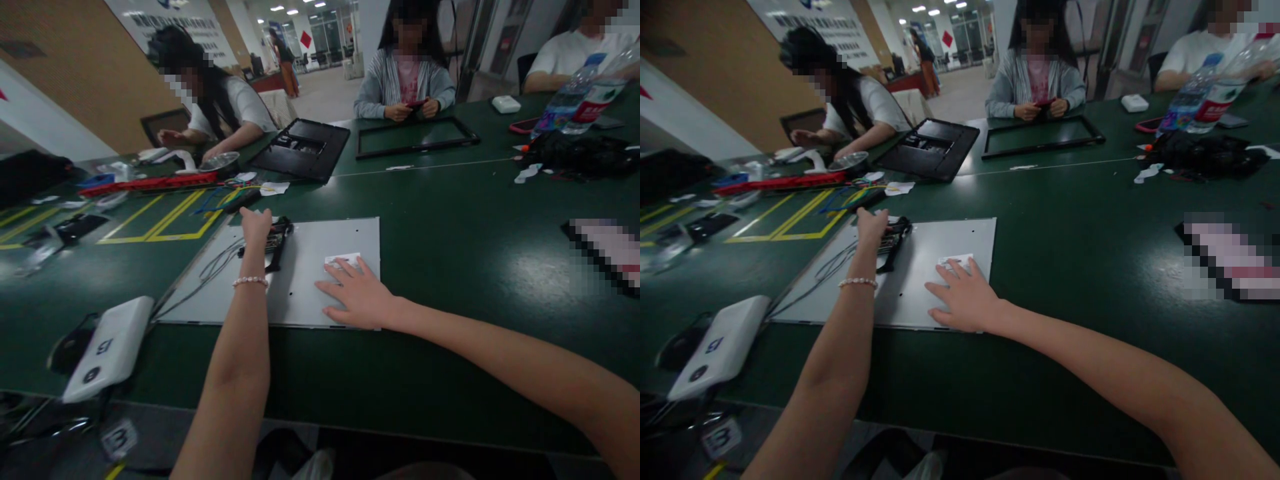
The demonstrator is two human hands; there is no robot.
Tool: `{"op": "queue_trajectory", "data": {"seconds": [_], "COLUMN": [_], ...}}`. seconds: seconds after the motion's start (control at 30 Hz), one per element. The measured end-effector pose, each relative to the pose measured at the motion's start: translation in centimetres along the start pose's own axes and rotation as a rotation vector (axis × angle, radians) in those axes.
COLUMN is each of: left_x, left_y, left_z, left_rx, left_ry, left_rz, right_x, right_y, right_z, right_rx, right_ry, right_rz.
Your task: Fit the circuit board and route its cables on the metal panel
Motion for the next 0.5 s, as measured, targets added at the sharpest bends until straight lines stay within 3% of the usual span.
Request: {"op": "queue_trajectory", "data": {"seconds": [0.13,0.37,0.5], "left_x": [-0.2,1.1,2.7], "left_y": [0.1,1.9,2.8], "left_z": [-0.2,-0.4,0.5], "left_rx": [0.013,0.019,-0.071], "left_ry": [0.012,-0.060,-0.138], "left_rz": [0.141,0.028,-0.010], "right_x": [0.0,0.2,1.0], "right_y": [-0.2,-0.2,0.2], "right_z": [0.1,1.5,3.6], "right_rx": [-0.019,-0.060,-0.066], "right_ry": [0.001,-0.008,-0.016], "right_rz": [-0.004,-0.012,-0.004]}}
Point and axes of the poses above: each hand's wrist, its own z-axis away from the middle knuckle, its own y-axis out of the back of the hand, x = y × z, the point moved 9 cm from there along -z, towards the middle knuckle, and after that the axes turned 4 degrees about -z, right-handed, at the moved point
